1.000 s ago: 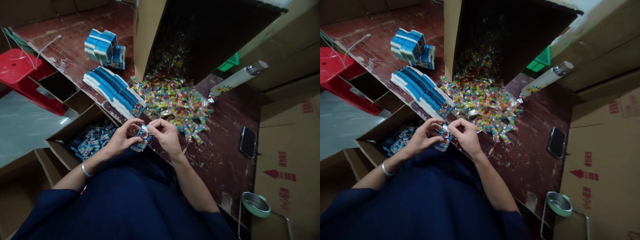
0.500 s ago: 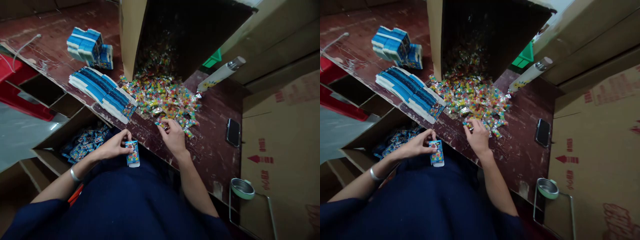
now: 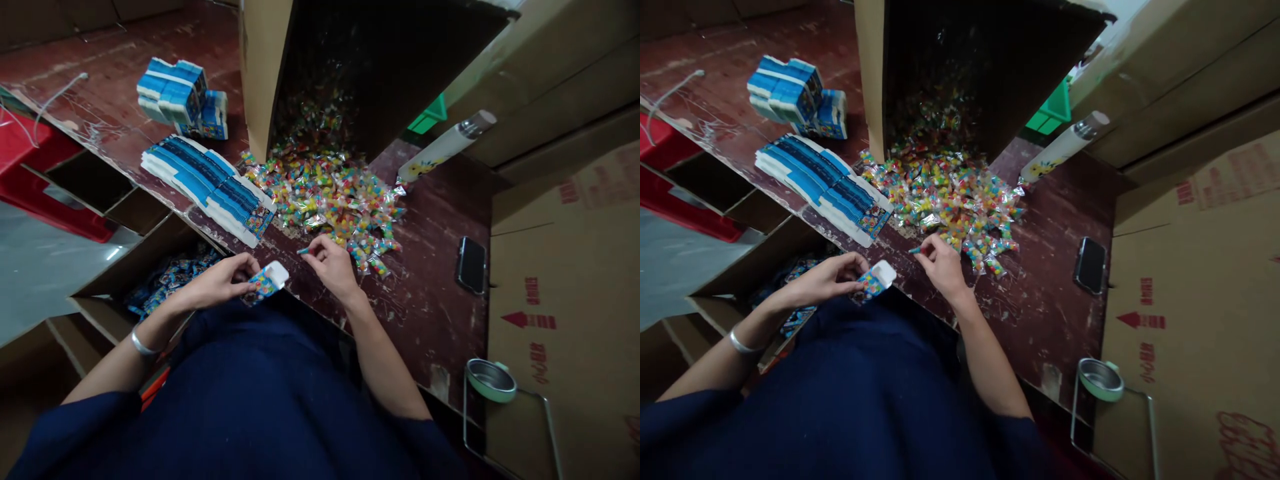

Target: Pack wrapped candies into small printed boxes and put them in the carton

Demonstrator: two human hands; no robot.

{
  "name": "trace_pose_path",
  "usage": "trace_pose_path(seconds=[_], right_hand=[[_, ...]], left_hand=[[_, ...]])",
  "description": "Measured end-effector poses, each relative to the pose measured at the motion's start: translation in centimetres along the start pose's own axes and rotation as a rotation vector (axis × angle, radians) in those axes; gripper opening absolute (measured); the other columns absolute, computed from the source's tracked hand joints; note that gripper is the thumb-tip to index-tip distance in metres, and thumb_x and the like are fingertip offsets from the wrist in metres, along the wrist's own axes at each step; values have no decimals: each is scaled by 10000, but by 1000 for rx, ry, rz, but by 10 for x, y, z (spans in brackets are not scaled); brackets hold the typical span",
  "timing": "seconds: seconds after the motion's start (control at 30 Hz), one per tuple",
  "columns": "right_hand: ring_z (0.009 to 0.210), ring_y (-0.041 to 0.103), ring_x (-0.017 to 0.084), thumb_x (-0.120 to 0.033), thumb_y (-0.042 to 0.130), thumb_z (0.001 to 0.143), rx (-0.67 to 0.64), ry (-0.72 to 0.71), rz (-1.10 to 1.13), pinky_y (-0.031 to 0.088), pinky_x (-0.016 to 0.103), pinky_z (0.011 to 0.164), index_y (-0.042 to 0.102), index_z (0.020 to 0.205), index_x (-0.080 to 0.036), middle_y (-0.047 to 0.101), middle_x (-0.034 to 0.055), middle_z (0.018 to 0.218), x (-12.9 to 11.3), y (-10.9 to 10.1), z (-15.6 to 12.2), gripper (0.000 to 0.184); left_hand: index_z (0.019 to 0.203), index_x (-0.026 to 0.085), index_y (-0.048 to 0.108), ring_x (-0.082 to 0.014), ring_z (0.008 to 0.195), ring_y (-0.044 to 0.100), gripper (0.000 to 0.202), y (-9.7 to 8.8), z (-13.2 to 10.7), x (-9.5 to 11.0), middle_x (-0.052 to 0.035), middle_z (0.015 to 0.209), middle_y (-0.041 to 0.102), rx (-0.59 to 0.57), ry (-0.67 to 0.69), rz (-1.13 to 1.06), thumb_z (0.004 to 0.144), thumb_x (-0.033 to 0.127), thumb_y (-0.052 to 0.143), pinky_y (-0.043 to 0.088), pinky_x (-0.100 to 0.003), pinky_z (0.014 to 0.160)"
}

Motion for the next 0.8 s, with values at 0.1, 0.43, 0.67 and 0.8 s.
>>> trace_pose_path(seconds=[0.1,0.43,0.67,0.8], right_hand=[[504,587,103,-397,783,829,81,46,310,469,240,477,616,1049,-234,668,-47,785,-18,-3,-5,321],[855,662,226,-330,737,929,152,-297,18,545,396,822,706,786,-261,729,40,892,-77,1,-16,161],[1059,679,251,-315,672,959,47,-192,206,514,445,1005,680,705,-228,746,75,1093,-70,9,-7,268],[1066,686,258,-362,670,963,128,-176,237,532,438,996,677,690,-227,759,86,1089,-72,13,-7,304]], left_hand=[[1166,150,625,-154,803,706,440,9,10,-3,-80,1099,703,152,68,-117,814,346,800,585,-277,725],[1092,146,675,-168,814,707,385,28,17,5,-54,1028,715,326,177,-200,807,363,815,613,-307,789],[1080,150,658,-201,940,714,336,33,16,7,-74,1068,720,361,220,-265,828,327,792,606,-331,878],[1085,170,612,-193,938,705,355,40,18,7,-60,1030,692,422,249,-336,840,350,796,605,-307,848]])
Point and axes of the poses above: each hand's wrist, its own z-axis towards the middle knuckle, its own y-axis out of the palm, x = y × z, the point moved 4 cm from there along z, towards the middle knuckle
